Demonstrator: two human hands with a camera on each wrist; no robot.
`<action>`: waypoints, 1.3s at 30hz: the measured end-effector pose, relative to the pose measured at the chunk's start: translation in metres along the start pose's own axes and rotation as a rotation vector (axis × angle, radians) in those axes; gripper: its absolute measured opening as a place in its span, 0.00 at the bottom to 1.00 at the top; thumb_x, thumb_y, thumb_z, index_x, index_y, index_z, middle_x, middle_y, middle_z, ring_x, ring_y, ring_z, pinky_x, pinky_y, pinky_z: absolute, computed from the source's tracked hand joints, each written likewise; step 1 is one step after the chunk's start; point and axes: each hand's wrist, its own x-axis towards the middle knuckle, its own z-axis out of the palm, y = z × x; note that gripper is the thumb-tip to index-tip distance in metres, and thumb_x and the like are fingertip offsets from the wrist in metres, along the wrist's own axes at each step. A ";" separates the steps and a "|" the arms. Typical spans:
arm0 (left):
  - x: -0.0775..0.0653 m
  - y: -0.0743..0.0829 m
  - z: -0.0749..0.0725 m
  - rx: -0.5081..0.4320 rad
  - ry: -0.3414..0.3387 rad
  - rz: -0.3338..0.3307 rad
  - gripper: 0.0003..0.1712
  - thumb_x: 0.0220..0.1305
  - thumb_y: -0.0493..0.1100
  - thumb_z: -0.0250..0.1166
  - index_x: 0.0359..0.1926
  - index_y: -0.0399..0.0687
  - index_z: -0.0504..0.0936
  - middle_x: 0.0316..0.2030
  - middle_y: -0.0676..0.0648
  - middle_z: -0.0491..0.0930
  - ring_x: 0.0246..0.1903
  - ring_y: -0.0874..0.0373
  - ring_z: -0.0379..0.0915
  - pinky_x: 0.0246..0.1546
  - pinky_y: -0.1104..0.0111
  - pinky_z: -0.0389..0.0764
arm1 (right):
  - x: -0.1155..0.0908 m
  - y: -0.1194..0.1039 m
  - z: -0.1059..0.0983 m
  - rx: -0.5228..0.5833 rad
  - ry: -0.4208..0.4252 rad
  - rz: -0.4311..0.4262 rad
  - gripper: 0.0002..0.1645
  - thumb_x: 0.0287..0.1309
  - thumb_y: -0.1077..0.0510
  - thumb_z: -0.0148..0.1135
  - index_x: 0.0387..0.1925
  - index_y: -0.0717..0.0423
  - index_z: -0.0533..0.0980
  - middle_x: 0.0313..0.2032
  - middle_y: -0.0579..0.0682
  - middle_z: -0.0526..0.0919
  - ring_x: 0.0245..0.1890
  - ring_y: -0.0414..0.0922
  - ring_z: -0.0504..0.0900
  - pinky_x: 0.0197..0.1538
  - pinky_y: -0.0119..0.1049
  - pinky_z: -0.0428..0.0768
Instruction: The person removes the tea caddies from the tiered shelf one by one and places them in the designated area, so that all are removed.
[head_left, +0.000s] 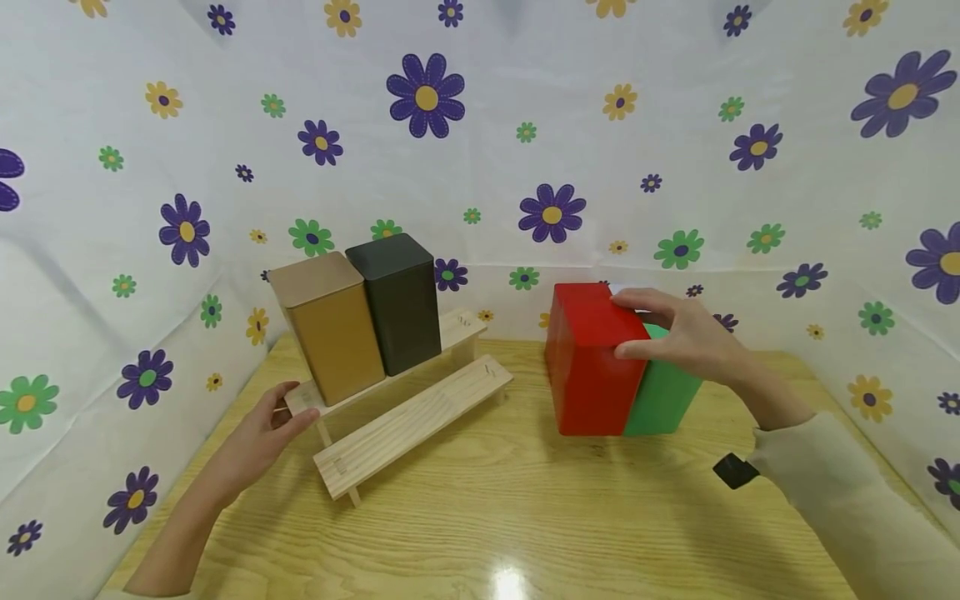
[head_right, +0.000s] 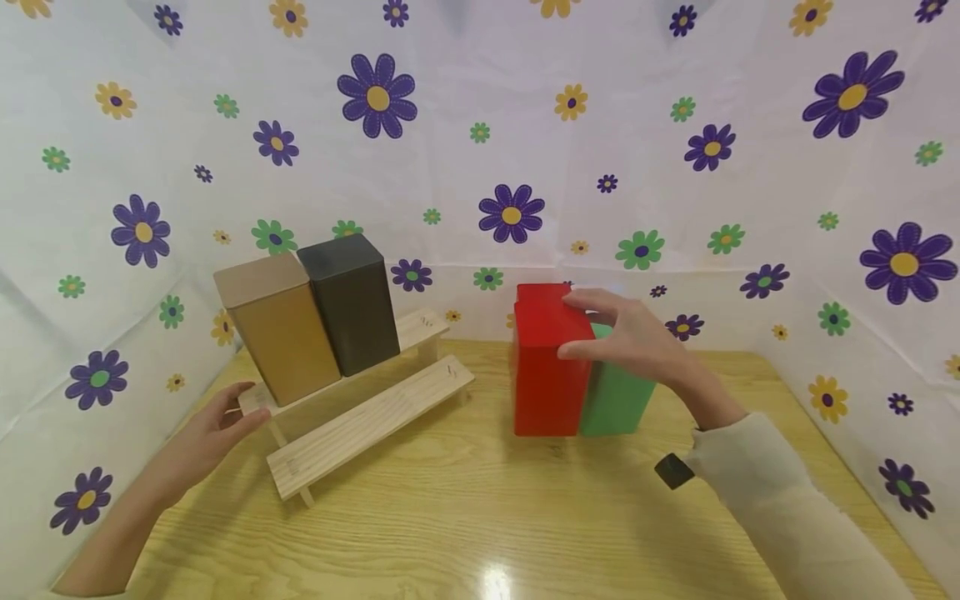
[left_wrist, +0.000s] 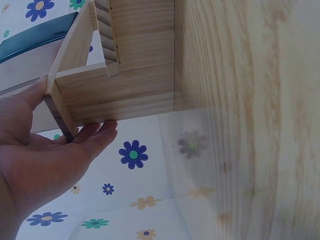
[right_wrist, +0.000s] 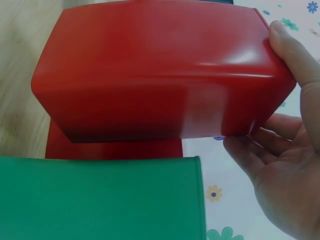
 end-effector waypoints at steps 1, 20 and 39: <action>0.000 0.000 0.000 -0.003 -0.001 0.002 0.48 0.79 0.59 0.56 0.79 0.33 0.45 0.63 0.30 0.65 0.59 0.38 0.69 0.51 0.53 0.76 | 0.000 0.001 0.001 0.001 -0.005 0.002 0.44 0.60 0.58 0.76 0.73 0.63 0.67 0.71 0.62 0.69 0.68 0.64 0.71 0.59 0.27 0.74; 0.001 -0.003 0.002 0.001 0.017 0.003 0.46 0.79 0.58 0.56 0.79 0.32 0.48 0.52 0.36 0.67 0.52 0.45 0.70 0.45 0.59 0.75 | 0.004 0.012 0.009 -0.041 -0.033 0.049 0.45 0.61 0.53 0.75 0.74 0.62 0.66 0.73 0.65 0.64 0.70 0.67 0.66 0.65 0.64 0.70; -0.001 0.000 0.001 0.007 0.007 0.003 0.47 0.80 0.58 0.55 0.79 0.32 0.46 0.64 0.30 0.63 0.61 0.38 0.69 0.52 0.53 0.76 | 0.004 0.017 0.012 -0.280 -0.044 0.012 0.45 0.56 0.48 0.79 0.68 0.66 0.72 0.66 0.66 0.73 0.66 0.65 0.68 0.63 0.66 0.71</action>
